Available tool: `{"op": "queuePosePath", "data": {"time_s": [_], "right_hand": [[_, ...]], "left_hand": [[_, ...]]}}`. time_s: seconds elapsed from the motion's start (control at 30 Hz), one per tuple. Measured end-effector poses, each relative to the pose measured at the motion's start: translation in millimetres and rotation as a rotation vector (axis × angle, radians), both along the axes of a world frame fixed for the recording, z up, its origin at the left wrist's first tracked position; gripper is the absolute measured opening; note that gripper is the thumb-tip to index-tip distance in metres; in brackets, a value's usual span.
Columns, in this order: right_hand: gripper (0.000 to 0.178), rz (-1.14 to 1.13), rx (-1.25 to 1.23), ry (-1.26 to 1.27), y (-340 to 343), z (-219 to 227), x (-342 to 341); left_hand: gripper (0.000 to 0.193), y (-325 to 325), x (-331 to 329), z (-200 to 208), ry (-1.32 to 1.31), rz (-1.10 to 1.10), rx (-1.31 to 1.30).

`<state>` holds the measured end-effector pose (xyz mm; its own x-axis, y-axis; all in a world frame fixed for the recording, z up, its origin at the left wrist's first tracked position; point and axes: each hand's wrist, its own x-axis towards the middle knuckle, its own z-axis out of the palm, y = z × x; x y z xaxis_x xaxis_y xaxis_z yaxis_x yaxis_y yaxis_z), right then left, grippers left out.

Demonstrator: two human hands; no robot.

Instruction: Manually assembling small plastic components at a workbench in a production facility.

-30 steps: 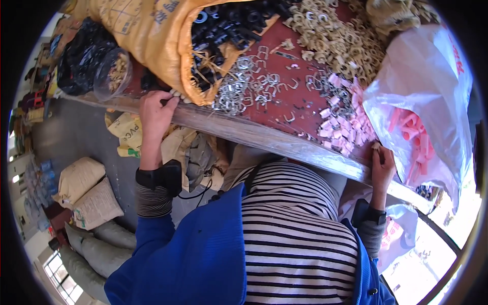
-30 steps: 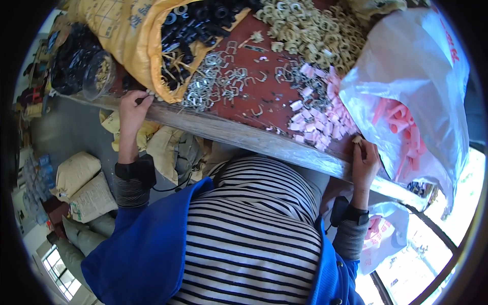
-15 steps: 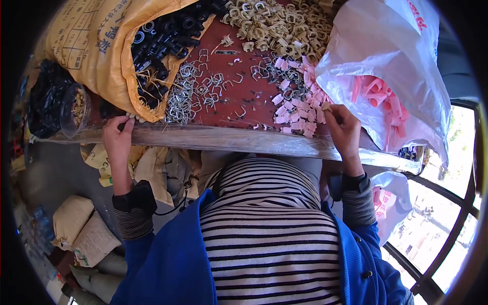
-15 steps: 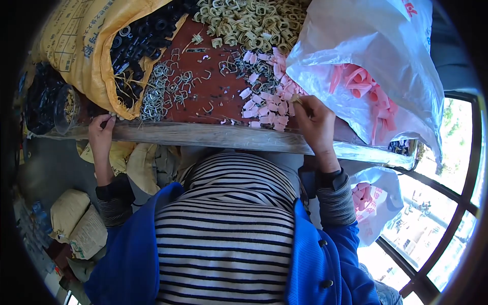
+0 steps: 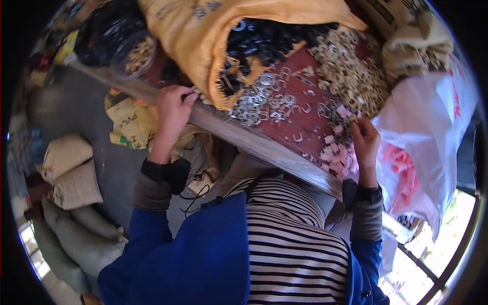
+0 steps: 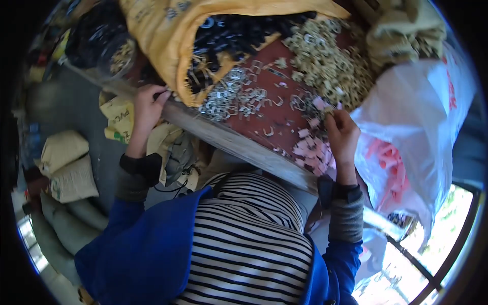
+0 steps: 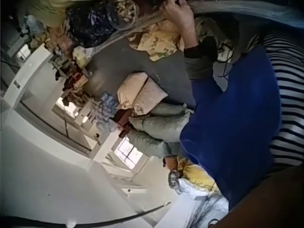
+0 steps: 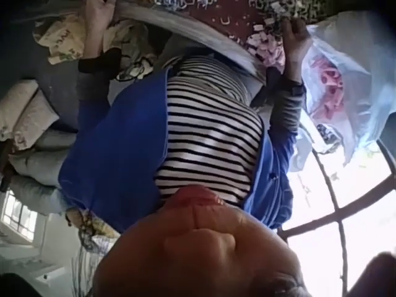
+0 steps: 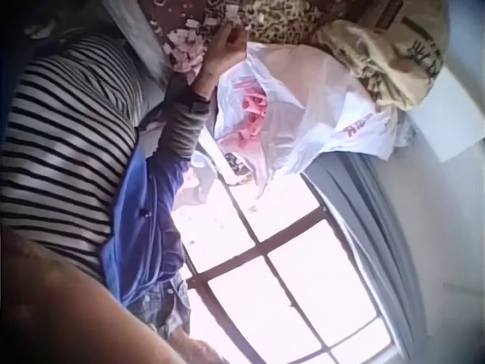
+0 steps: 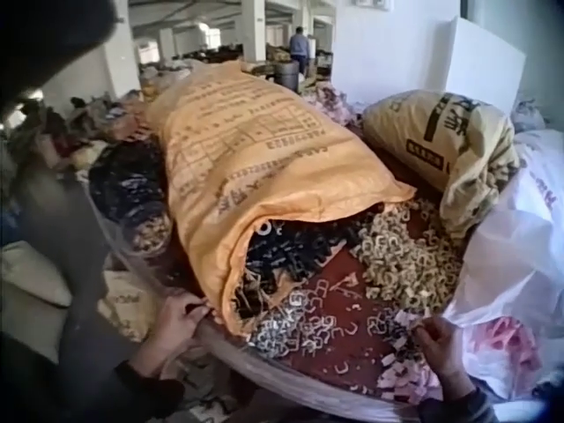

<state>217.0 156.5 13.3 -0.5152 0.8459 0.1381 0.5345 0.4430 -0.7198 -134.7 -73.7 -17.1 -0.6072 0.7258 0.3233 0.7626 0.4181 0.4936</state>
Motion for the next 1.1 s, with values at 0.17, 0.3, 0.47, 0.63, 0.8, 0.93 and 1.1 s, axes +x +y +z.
{"op": "queuePosePath", "data": {"time_s": [0.17,0.3,0.47,0.63,0.8,0.93,1.1], "right_hand": [[0.009,-0.013,0.015,-0.007,-1.9,-3.2,-8.2],[0.008,0.005,0.036,-0.025,-1.8,-4.9,-9.2],[0.007,0.012,0.056,-0.034,-3.4,-9.4,-10.0],[0.006,0.013,0.059,-0.027,-5.8,-10.0,-10.0],[0.006,0.029,0.059,-0.001,-8.7,-10.2,-9.5],[0.006,0.044,0.056,-0.008,-9.1,-12.4,-8.6],[0.006,0.063,0.096,-0.025,-6.8,-18.2,-4.8]], "left_hand": [[0.011,-6.6,4.0,4.2,0.039,-0.011,0.042],[0.012,-8.7,2.0,5.9,0.002,-0.027,0.041],[0.017,-2.2,5.3,20.3,0.027,-0.027,-0.153],[0.018,1.4,7.6,19.7,0.011,0.011,-0.195],[0.013,3.7,7.7,14.9,-0.028,0.061,-0.217],[0.011,4.1,8.1,10.9,-0.002,0.097,-0.223],[0.010,4.0,7.6,8.4,0.066,0.063,-0.157]]}}
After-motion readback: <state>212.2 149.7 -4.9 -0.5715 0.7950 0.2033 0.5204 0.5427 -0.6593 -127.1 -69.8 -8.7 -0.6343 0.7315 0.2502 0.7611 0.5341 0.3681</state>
